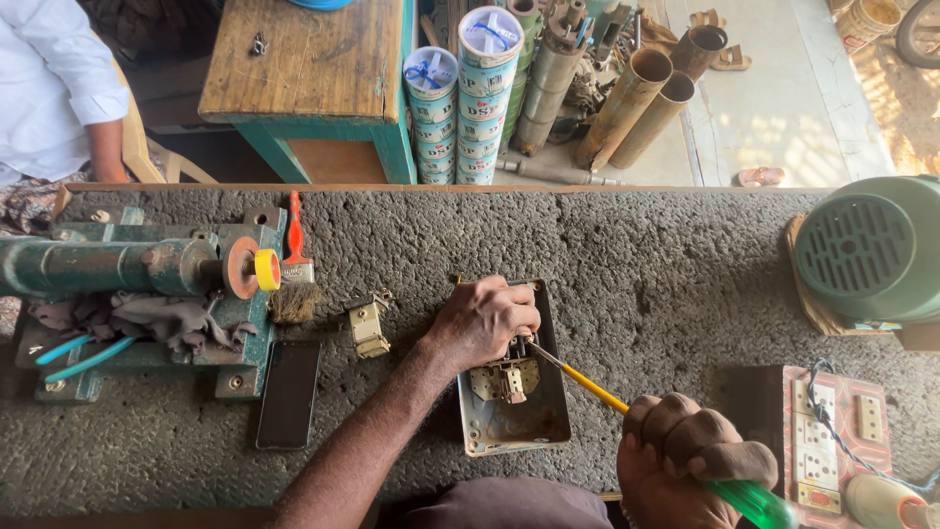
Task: The person uses a screwdriver to loosen and remove components from a metal electrical box, then uses a brush to clean the interior. The person handles the box and components throughout the process.
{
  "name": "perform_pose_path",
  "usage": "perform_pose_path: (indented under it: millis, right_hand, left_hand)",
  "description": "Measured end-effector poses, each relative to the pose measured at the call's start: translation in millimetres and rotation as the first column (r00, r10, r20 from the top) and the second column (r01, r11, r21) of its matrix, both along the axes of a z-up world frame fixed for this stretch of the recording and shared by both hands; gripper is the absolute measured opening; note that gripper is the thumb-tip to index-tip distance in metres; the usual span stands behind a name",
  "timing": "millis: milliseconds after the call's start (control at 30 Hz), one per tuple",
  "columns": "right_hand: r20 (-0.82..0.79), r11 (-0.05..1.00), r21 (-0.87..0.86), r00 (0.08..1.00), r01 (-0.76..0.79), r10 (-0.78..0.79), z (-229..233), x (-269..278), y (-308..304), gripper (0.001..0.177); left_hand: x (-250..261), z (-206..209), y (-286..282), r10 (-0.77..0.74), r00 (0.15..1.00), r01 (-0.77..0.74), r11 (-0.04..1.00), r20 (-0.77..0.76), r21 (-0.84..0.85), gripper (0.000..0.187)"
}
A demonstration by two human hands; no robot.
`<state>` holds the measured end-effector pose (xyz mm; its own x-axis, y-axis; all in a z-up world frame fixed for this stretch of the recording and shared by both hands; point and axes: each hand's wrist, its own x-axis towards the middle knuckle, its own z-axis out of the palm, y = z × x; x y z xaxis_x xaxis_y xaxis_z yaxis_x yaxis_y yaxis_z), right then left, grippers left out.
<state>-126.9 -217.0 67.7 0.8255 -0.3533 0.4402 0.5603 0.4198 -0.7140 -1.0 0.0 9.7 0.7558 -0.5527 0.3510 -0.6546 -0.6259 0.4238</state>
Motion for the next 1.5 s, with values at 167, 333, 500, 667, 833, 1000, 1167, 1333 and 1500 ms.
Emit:
perform_pose_path:
  millis: [167,333,500,667,833,1000,1167,1333,1500]
  right_hand:
    - [0.143,0.992,-0.020,0.982,-0.121,0.123,1,2,0,0.051]
    - [0.206,0.998,-0.053,0.978,0.037,-0.025,-9,5,7,0.049]
    - [0.220,0.958,-0.193,0.960,0.215,-0.171,-20,-10,4,0.029]
    - [0.278,0.878,-0.373,0.939,0.300,-0.202,-18,-36,12,0.024]
    - [0.327,0.868,-0.486,0.942,0.098,0.077,4,-35,22,0.029]
    - [0.501,0.853,-0.477,0.731,-0.213,0.463,39,-5,14,0.028]
    - [0.347,0.875,-0.477,0.896,-0.085,0.276,64,-24,17,0.029]
    - [0.313,0.310,-0.804,0.804,0.508,-0.506,73,-68,27,0.022]
    - [0.033,0.067,-0.992,0.752,0.102,-0.658,97,-105,30,0.024]
  left_hand:
    - [1,-3,-1,0.007,1.000,-0.007,1.000,0.015,0.010,0.012]
    - [2,-8,-2,0.015,1.000,-0.016,1.000,0.016,0.022,0.013]
    - [0,-10,-2,0.024,0.999,-0.023,1.000,0.028,-0.014,0.014]
    - [1,-10,0,0.006,0.999,-0.007,1.000,0.044,0.016,0.016]
    - [5,-14,0,-0.048,0.997,0.045,0.997,0.061,0.061,0.017]
    - [13,-9,1,-0.130,0.984,0.116,0.986,0.121,0.123,0.015]
    - [24,-6,5,-0.273,0.942,0.252,0.960,0.194,0.125,0.011]
    - [42,-16,0,-0.434,0.889,0.363,0.863,0.147,0.351,0.021]
    - [52,-12,6,-0.458,0.864,0.426,0.887,0.210,0.178,0.013]
